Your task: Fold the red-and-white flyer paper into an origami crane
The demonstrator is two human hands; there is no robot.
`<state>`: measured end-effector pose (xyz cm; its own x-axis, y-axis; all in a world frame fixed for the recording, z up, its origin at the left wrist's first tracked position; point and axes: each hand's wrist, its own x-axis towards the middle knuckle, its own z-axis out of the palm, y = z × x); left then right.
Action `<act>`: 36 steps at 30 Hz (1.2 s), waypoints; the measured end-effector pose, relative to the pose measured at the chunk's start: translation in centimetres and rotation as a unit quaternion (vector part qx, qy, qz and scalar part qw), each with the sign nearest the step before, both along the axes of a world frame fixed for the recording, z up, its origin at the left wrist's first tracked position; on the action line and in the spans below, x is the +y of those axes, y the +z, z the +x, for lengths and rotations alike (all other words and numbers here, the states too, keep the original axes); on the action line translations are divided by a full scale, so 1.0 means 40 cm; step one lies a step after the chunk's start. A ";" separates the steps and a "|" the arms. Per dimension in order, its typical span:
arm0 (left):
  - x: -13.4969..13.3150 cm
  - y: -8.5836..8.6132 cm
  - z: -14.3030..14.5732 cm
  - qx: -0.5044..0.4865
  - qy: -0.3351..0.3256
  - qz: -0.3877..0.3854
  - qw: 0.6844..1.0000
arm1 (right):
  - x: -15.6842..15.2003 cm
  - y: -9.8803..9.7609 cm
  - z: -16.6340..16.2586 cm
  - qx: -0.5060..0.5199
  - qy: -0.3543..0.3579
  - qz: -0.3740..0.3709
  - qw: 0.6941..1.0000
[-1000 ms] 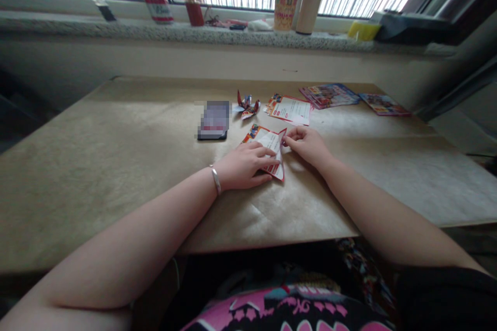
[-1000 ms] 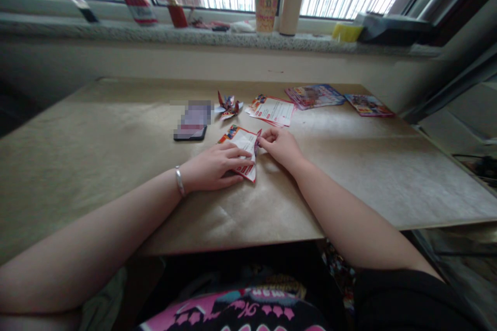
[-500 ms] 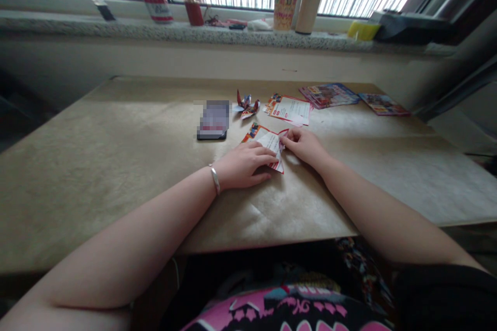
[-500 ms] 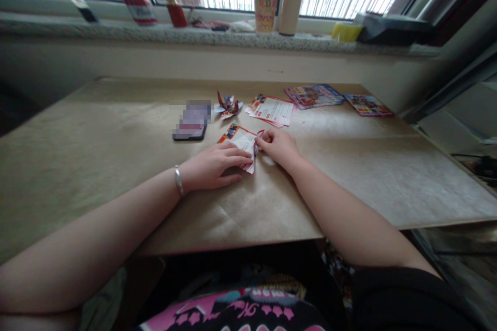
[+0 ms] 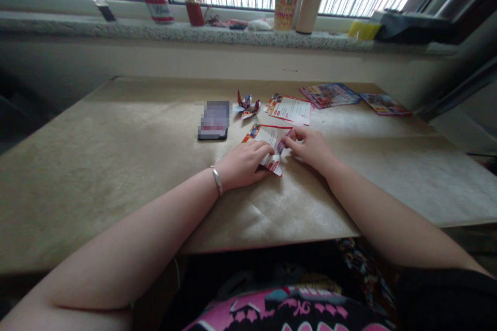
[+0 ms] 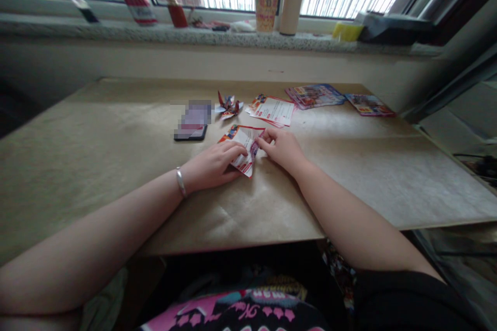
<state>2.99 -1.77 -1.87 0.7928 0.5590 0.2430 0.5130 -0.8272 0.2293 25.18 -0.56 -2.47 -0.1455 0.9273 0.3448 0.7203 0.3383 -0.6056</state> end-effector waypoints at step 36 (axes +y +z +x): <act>0.010 -0.015 -0.008 -0.053 0.063 0.147 0.986 | -0.042 0.014 -0.021 -0.086 0.078 0.046 0.992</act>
